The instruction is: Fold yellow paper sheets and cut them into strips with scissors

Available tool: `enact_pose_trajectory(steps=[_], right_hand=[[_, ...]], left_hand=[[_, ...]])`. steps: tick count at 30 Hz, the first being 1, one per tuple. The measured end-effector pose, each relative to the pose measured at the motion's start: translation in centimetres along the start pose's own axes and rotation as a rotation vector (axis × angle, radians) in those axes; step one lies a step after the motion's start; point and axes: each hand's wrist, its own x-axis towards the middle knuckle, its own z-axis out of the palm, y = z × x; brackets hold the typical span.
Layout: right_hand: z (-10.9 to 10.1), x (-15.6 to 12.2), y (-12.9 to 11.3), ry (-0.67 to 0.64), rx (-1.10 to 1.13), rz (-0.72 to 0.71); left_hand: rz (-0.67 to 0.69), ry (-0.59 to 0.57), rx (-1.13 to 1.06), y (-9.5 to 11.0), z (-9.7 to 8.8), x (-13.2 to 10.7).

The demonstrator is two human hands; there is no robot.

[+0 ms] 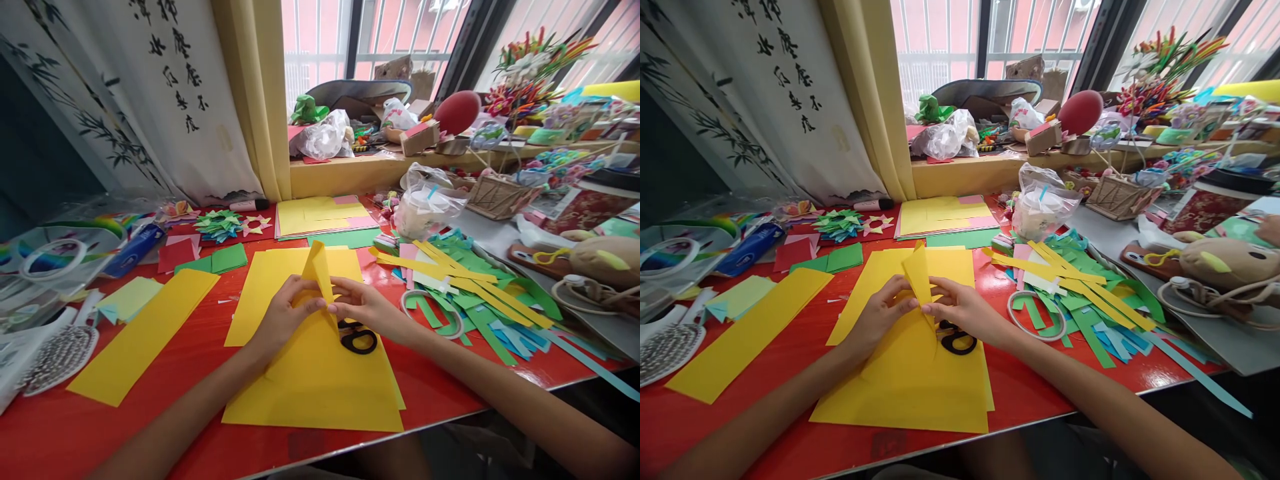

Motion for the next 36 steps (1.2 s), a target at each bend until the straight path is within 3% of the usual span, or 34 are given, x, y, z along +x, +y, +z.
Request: enact_pose_trajectory(steps=[10,25,36], right_hand=[[0.26,-0.19,-0.13,-0.108,-0.070,-0.117],[0.36,-0.44,-0.13,-0.063,-0.088,-0.037],[0.45,-0.52,-0.30,-0.106,-0.059,-0.012]], left_hand=[[0.009,-0.004,0.019,0.14,0.33,-0.22],[0.021,0.026,0.094,0.54,0.34,-0.23],[0.007,0.030,0.118,0.58,0.45,-0.34]])
